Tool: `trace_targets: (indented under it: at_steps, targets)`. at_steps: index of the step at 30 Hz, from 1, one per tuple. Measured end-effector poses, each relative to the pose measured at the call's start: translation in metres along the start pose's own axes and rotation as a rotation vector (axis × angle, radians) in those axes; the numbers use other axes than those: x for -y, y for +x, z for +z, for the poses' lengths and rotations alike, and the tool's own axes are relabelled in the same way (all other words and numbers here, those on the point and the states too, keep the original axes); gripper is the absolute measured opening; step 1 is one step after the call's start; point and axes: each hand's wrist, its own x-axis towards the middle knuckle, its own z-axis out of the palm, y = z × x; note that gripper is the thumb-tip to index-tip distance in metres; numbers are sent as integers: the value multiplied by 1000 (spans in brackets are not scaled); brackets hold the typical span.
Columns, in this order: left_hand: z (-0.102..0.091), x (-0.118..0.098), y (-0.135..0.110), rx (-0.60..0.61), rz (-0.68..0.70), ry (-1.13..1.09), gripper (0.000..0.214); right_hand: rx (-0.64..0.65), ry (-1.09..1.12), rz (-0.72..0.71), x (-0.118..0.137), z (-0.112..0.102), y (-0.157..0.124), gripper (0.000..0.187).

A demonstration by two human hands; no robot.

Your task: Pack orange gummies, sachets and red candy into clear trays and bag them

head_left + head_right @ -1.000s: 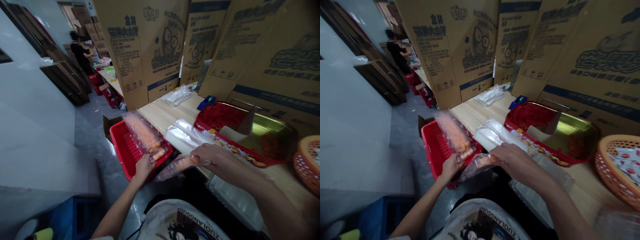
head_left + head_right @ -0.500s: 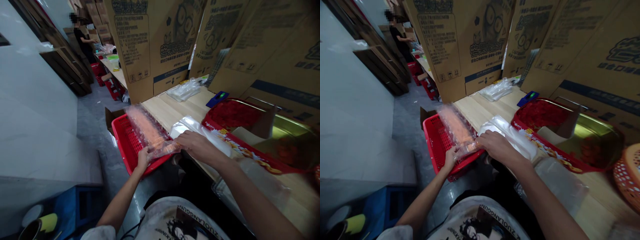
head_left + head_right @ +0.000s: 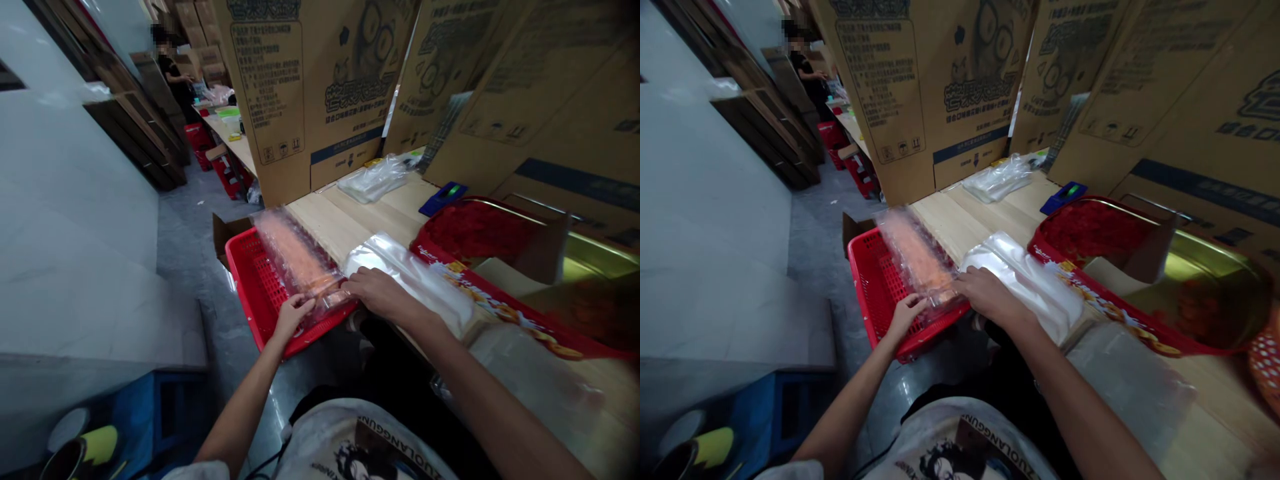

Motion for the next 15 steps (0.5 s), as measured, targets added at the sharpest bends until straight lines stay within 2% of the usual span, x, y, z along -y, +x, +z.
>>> trace_targets:
  at_steps: [4, 8, 12, 15]
  targets:
    - [-2, -1, -4, 18, 12, 14, 54, 15, 17, 20, 6, 37, 7, 19]
    - [-1, -4, -7, 8, 78, 90, 48, 2, 69, 99, 13, 65, 13, 23]
    - [1, -9, -10, -24, 143, 205, 42, -25, 50, 151, 18, 77, 16, 27]
    - [1, -11, -19, -62, 168, 290, 41, -71, 19, 153, 18, 74, 10, 31]
